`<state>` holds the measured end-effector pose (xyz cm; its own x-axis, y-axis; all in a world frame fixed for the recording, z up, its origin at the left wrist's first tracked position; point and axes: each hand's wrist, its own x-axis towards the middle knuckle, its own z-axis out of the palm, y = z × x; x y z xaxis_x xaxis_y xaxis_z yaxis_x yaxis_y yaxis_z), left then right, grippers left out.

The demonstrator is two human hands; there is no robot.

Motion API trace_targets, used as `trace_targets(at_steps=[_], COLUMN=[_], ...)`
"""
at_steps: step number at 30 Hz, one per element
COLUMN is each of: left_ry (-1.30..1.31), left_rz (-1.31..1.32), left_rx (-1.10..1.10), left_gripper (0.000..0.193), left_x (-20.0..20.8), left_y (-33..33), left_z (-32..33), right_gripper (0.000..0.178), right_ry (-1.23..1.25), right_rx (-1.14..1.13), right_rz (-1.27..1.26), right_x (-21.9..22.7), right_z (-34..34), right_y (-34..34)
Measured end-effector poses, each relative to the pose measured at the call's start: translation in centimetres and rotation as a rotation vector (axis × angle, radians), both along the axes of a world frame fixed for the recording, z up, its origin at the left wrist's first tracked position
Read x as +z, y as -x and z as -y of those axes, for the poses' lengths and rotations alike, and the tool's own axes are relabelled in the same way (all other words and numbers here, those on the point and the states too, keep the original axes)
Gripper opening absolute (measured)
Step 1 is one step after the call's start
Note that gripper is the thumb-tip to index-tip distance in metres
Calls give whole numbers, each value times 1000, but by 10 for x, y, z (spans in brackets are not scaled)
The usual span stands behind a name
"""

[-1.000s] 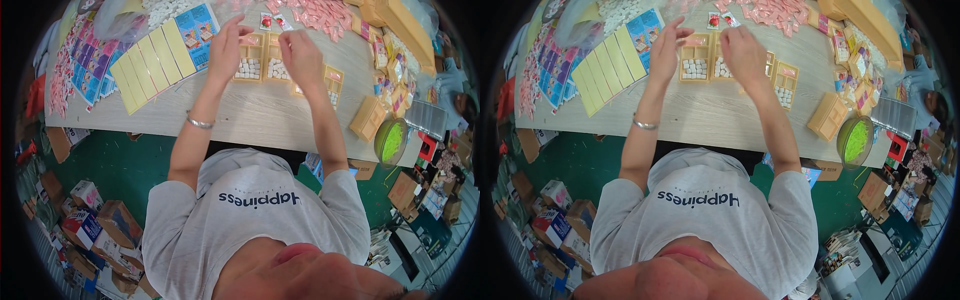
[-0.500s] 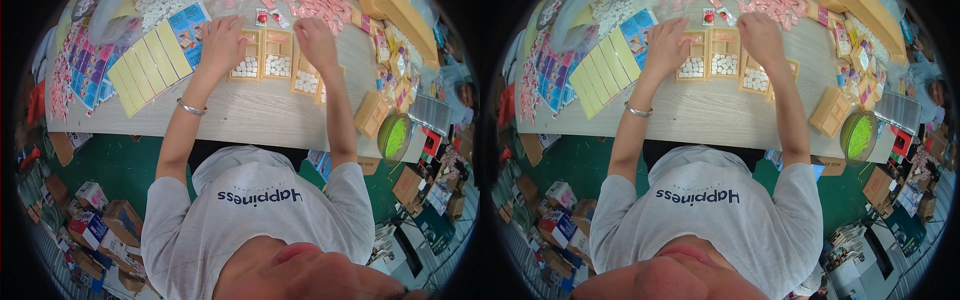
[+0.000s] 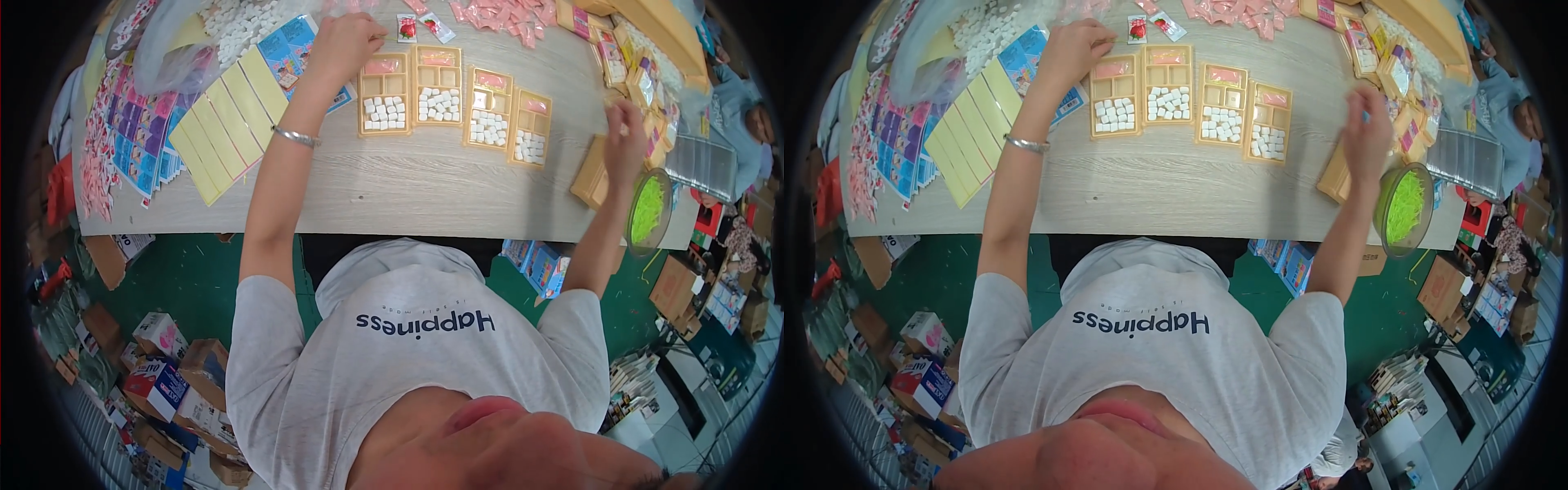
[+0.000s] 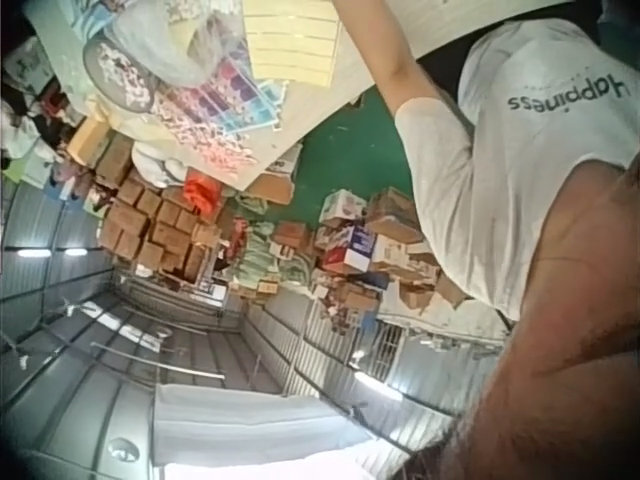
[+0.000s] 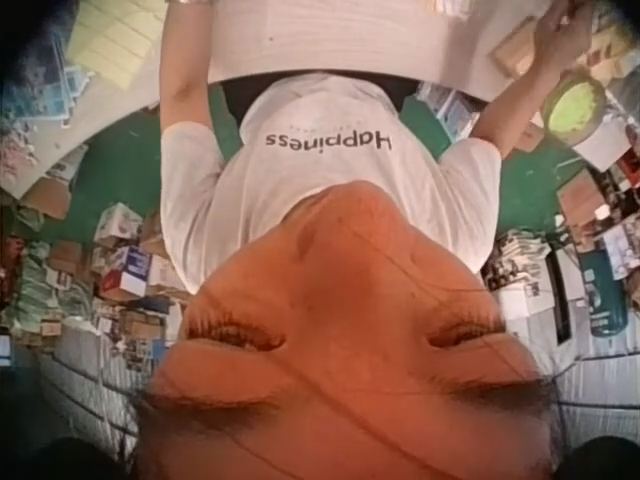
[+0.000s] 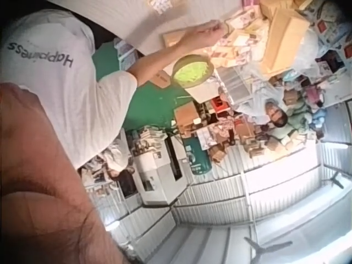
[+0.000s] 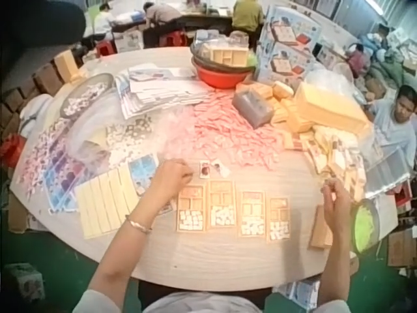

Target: Manually packaging small white items into plastic trays and sealing them with decorative stickers.

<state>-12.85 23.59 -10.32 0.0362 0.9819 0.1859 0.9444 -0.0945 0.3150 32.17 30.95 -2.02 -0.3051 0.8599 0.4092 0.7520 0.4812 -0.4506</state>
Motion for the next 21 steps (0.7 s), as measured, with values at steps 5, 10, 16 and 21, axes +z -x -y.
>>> trace_targets(at_steps=[5, 10, 16, 21], left_ry=[128, -129, -116, -39], left_rz=[-41, -448, -171, -161], left_rx=[0, -51, -77, -56], left_gripper=[16, 13, 15, 14], left_x=[1, -25, 17, 7], left_y=[4, 6, -22, -27], left_z=[-18, -12, 29, 34], right_gripper=[17, 19, 23, 29], right_ry=[-9, -12, -182, -86], right_rx=[-401, -371, -468, -781], right_rz=[137, 110, 181, 510], right_x=[5, 2, 4, -36], right_z=[24, 49, 48, 52], right_y=[-159, -143, -170, -246])
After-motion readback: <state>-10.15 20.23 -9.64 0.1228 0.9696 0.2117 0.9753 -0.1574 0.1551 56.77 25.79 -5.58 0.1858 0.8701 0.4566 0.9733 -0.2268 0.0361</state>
